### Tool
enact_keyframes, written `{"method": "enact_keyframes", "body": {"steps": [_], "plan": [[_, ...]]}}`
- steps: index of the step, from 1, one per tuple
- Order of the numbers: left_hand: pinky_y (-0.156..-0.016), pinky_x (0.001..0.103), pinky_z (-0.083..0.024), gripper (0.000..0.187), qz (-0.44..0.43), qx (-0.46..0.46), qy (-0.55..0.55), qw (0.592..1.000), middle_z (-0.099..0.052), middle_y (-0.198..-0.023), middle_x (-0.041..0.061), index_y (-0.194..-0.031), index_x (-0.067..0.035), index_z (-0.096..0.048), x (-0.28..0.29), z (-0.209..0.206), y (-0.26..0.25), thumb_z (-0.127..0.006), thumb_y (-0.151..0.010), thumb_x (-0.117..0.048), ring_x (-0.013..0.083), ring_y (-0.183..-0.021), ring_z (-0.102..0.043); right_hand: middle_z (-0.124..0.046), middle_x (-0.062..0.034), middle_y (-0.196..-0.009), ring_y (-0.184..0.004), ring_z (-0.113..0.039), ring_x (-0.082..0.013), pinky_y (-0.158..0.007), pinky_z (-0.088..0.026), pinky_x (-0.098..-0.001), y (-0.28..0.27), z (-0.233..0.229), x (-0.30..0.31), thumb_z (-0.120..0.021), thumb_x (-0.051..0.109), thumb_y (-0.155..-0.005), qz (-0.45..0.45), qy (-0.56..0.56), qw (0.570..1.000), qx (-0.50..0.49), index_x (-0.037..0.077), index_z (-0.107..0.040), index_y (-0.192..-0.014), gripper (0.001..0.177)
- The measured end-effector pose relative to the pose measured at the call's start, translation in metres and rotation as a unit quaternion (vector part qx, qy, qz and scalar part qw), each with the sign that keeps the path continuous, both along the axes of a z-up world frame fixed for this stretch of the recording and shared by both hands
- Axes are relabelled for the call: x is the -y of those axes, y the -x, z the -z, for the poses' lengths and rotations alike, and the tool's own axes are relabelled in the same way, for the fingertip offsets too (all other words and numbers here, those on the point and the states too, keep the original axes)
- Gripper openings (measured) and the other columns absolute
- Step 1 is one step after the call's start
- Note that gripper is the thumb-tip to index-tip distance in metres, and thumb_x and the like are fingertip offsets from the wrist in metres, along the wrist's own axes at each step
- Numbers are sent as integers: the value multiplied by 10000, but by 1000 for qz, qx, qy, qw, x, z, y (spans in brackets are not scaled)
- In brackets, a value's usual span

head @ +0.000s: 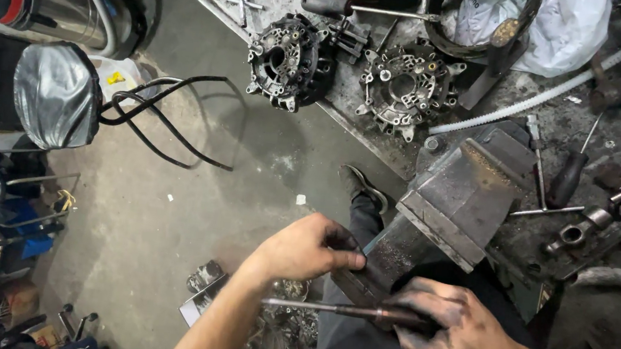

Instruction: The person uses a file to smooth a metal component held in a bench vise. They then move to a workbench to use a hammer and a punch tool on a circular mechanical part, striking it repeatedly to adjust or remove a component.

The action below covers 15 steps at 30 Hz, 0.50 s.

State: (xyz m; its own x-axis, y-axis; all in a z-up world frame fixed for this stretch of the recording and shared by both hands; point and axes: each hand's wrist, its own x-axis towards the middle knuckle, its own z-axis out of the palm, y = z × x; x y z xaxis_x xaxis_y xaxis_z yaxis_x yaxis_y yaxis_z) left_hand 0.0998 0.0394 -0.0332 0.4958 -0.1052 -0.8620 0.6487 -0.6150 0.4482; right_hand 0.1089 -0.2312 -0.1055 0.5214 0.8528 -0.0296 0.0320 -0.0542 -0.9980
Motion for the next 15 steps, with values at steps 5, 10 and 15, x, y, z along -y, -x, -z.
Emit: {"method": "enact_keyframes", "body": {"steps": [5,10,15], "plan": [[-648,263,-513,251,-53,-14,-1,998,-722,-755,-5,-980,-49,-797,3,-7,3,-723,-888,-271,106,-641,-590,-691,-33,-1108,-839,-705,-139,-687,-562,-275,20,25,18,-869,192,-692,16,19,999,28,112,-753,-1090,422],[-523,235,-447,259,-43,-21,9,999,-696,-686,-22,-924,-99,-817,5,3,8,-720,-934,-339,80,-527,-561,-763,0,-869,-630,-714,-132,-547,-562,-272,6,5,-1,-842,151,-646,5,41,999,0,93,-733,-1034,407],[-577,272,-489,331,-83,11,48,995,-673,-713,-2,-976,-27,-776,11,8,25,-649,-964,-332,105,-588,-559,-807,-15,-956,-713,-798,-135,-641,-643,-245,17,13,3,-882,217,-614,42,64,993,91,99,-729,-1062,488]]}}
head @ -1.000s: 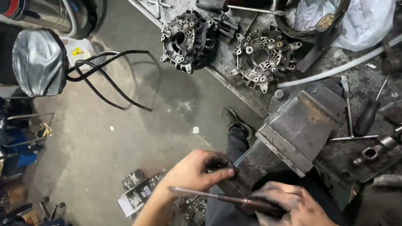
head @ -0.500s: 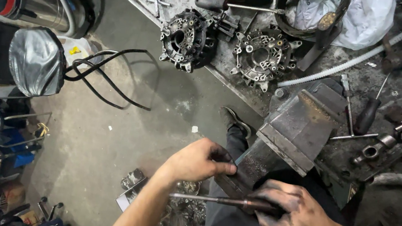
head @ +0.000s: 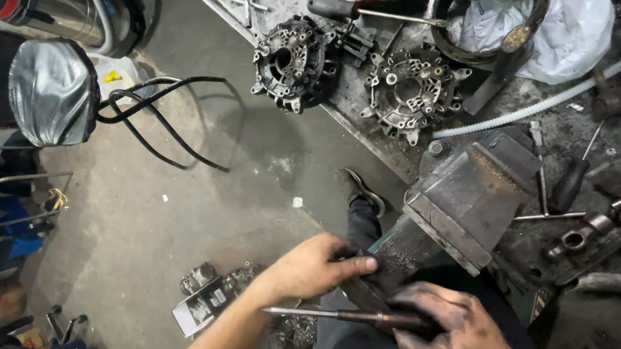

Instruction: The person uses a file to smooth a metal component held in a bench vise. They then move to a workbench to use a hammer and a punch tool on a circular mechanical part, striking it repeatedly to adjust or remove a component.

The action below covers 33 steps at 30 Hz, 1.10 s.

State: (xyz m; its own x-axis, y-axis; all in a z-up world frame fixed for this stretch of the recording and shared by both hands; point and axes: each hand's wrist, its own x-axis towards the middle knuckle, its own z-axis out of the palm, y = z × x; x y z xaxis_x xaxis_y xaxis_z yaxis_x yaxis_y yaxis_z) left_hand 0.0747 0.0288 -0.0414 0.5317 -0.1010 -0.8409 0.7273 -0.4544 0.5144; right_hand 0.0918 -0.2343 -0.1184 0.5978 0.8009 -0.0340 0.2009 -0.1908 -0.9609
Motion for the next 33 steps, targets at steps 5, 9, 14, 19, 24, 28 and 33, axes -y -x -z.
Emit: {"method": "enact_keyframes", "body": {"steps": [5,9,14,19,24,28,33], "plan": [[-576,264,-486,298,-63,60,33,996,-682,-743,-3,-998,-20,-772,0,7,10,-643,-975,-288,98,-599,-551,-837,31,-963,-744,-804,-126,-685,-636,-267,0,1,9,-868,284,-619,-23,49,997,-58,145,-757,-1060,475],[-1026,402,-610,279,-217,183,153,947,-781,-1086,148,-1116,-9,-712,-16,38,22,-591,-1000,-232,238,-1045,-762,-797,12,-906,-672,-772,-114,-599,-612,-242,-10,-16,-6,-885,191,-646,4,19,998,-58,115,-762,-977,361],[-811,323,-567,230,-206,240,85,945,-705,-967,91,-1104,-15,-661,-23,35,33,-555,-1024,-203,182,-869,-661,-832,14,-913,-690,-785,-116,-640,-620,-253,-8,-14,-5,-851,191,-672,13,20,995,-99,101,-787,-982,329],[-697,324,-502,153,-63,280,32,957,-621,-882,51,-992,-50,-611,-4,5,35,-501,-1037,-146,179,-766,-578,-865,42,-830,-626,-793,-106,-604,-626,-253,-11,-17,-1,-861,189,-640,18,44,992,-117,129,-819,-948,317],[-631,358,-498,136,9,369,-8,929,-645,-844,108,-934,12,-640,-3,3,31,-657,-910,-122,243,-696,-603,-874,1,-887,-699,-822,-145,-664,-645,-284,-15,-18,-1,-907,265,-663,2,42,989,-139,97,-809,-938,337],[-644,373,-510,108,30,343,-38,938,-652,-858,92,-959,-4,-687,-5,0,29,-654,-895,-85,249,-711,-619,-866,4,-933,-748,-826,-156,-710,-643,-293,-9,-8,4,-947,310,-614,19,65,993,-101,112,-806,-920,391],[-720,368,-525,257,110,357,-22,928,-628,-904,86,-1148,-39,-690,-16,11,35,-687,-905,-123,254,-792,-616,-905,53,-881,-703,-850,-111,-734,-624,-287,0,8,21,-983,356,-514,62,138,986,-73,158,-829,-952,505]]}}
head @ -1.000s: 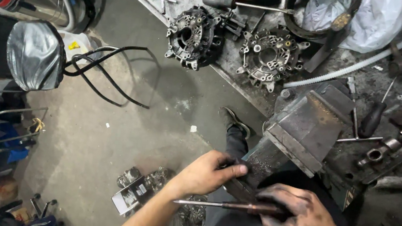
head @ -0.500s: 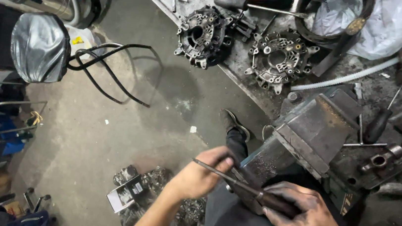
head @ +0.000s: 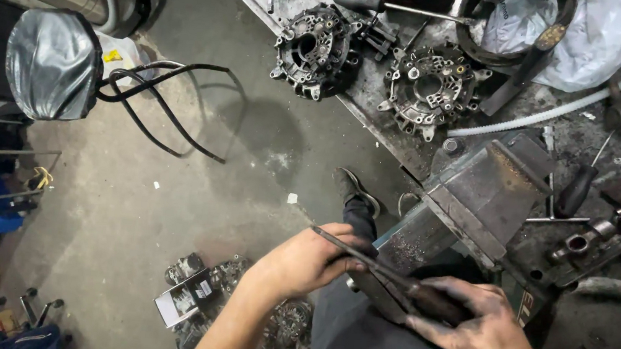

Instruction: The person uses a file to smooth a metal component held in a bench vise. They then move to a workbench to use a hammer and a punch tool on a circular mechanical part, striking it repeatedly to adjust or remove a component.

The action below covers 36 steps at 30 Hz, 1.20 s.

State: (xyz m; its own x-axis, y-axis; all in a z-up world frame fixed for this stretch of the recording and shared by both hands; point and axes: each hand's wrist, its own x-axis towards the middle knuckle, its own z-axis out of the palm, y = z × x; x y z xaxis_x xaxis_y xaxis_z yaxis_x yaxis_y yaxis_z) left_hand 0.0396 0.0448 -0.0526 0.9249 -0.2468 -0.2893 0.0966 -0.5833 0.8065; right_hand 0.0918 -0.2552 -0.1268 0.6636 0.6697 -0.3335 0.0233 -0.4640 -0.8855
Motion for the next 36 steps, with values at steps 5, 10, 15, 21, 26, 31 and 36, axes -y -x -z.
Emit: {"method": "enact_keyframes", "body": {"steps": [5,10,15,21,26,31,36], "plan": [[-784,376,-544,285,3,32,-36,999,-656,-1012,101,-1178,-29,-688,11,-16,0,-654,-919,-142,276,-884,-643,-825,-46,-757,-480,-718,-76,-407,-575,-163,-18,-29,1,-805,41,-479,67,-212,975,-22,38,-721,-1045,572],[-701,362,-543,269,-7,39,-53,998,-631,-947,63,-1154,-90,-699,30,-44,3,-682,-890,-142,258,-810,-647,-782,2,-785,-500,-684,-75,-478,-532,-203,-54,-80,-27,-887,167,-554,48,-101,967,231,59,-706,-945,443],[-712,353,-599,255,-121,-58,-142,981,-742,-1032,33,-1109,-82,-748,28,-61,12,-639,-897,-171,223,-739,-715,-779,32,-1176,-971,-642,-100,-922,-408,-313,-69,-48,-28,-859,413,-689,-127,-16,969,212,132,-736,-1195,591],[-786,402,-549,177,-140,-55,-106,983,-699,-997,106,-1055,-49,-661,36,-45,39,-566,-966,-169,307,-862,-673,-736,-45,-1231,-996,-637,-231,-909,-540,-361,-96,-57,-94,-775,435,-686,-270,157,944,110,171,-736,-1201,580],[-753,413,-545,147,-183,-51,-71,979,-670,-957,113,-997,-41,-628,54,-38,42,-545,-990,-162,311,-817,-658,-721,-94,-1014,-785,-679,-265,-743,-509,-382,-99,-54,-120,-790,376,-722,-316,21,929,191,56,-753,-1011,433],[-692,399,-542,175,-272,-6,-32,962,-697,-901,134,-980,-30,-650,56,-20,40,-553,-952,-174,307,-745,-648,-770,-100,-807,-617,-705,-272,-625,-557,-378,-83,-66,-124,-810,274,-689,-257,59,961,86,41,-740,-964,367],[-495,259,-454,228,-418,-34,50,906,-613,-642,1,-818,-41,-642,44,20,45,-766,-868,-225,118,-531,-511,-699,-151,-1183,-1024,-648,-306,-909,-526,-403,-44,12,-80,-801,527,-780,-148,90,979,108,73,-616,-1317,728]]}}
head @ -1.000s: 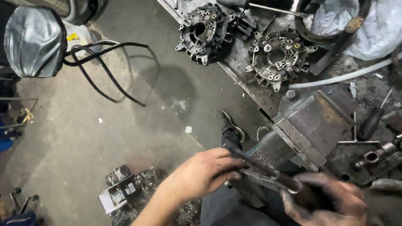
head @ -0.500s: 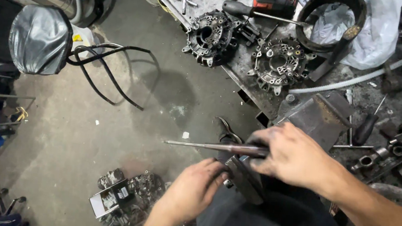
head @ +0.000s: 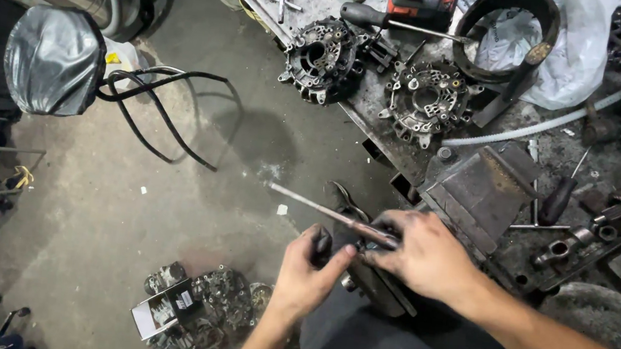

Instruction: The person uses a file to smooth a metal component held in a bench vise. They then move to a workbench to use a hammer and a punch tool on a circular mechanical part, striking it repeatedly to adjust or remove a component.

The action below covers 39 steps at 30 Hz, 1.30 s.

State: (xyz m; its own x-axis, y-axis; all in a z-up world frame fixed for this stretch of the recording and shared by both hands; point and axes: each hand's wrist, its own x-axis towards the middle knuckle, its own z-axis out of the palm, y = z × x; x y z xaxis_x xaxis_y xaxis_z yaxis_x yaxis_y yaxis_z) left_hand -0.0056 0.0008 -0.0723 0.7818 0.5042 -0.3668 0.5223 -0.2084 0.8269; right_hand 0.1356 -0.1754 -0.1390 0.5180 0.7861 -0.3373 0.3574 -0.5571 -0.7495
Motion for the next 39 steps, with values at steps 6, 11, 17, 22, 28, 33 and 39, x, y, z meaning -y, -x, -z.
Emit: {"method": "enact_keyframes", "body": {"steps": [6,11,17,22,28,33,39], "plan": [[-544,225,-490,221,-41,-8,195,980,-697,-754,31,-1002,12,-728,1,14,-8,-810,-858,-133,108,-609,-590,-710,-124,-1120,-964,-727,-201,-881,-560,-315,8,-8,40,-979,467,-553,134,21,970,-200,3,-664,-1240,887],[-589,236,-516,348,-46,-24,134,990,-635,-757,17,-993,-2,-660,3,23,-10,-847,-811,-232,116,-647,-592,-884,-9,-895,-992,-734,-122,-991,-459,-325,9,14,93,-870,472,-693,-35,-92,973,-207,71,-787,-1169,629],[-705,255,-560,141,23,99,131,986,-683,-826,15,-906,-77,-675,-7,23,-13,-800,-846,-100,121,-729,-634,-778,-20,-758,-578,-655,-145,-529,-516,-311,11,-14,57,-983,165,-612,49,-176,936,-300,72,-770,-921,387],[-657,257,-568,179,28,96,164,981,-691,-797,20,-930,-62,-679,-13,21,-10,-821,-841,-125,123,-680,-648,-824,18,-886,-759,-718,-164,-742,-560,-341,10,-2,60,-974,386,-608,-6,-145,972,-184,132,-769,-937,463],[-585,243,-427,163,54,61,137,987,-539,-692,-37,-851,-59,-662,-19,12,-16,-820,-836,-99,93,-622,-478,-821,27,-950,-811,-722,-146,-813,-539,-298,17,12,71,-1020,468,-521,13,-79,992,-101,158,-775,-1020,637],[-601,238,-452,168,75,33,134,988,-642,-775,9,-970,-13,-688,-18,1,-19,-777,-848,-87,99,-644,-521,-804,157,-820,-597,-640,-41,-778,-444,-206,41,31,83,-1022,470,-496,63,-140,988,3,224,-765,-940,569],[-580,283,-449,237,155,58,-22,986,-550,-716,11,-768,-57,-573,-19,1,-21,-760,-857,-171,128,-636,-498,-682,57,-551,-443,-521,-99,-450,-407,-279,17,-31,56,-992,253,-599,62,-203,965,-151,114,-774,-834,349]]}}
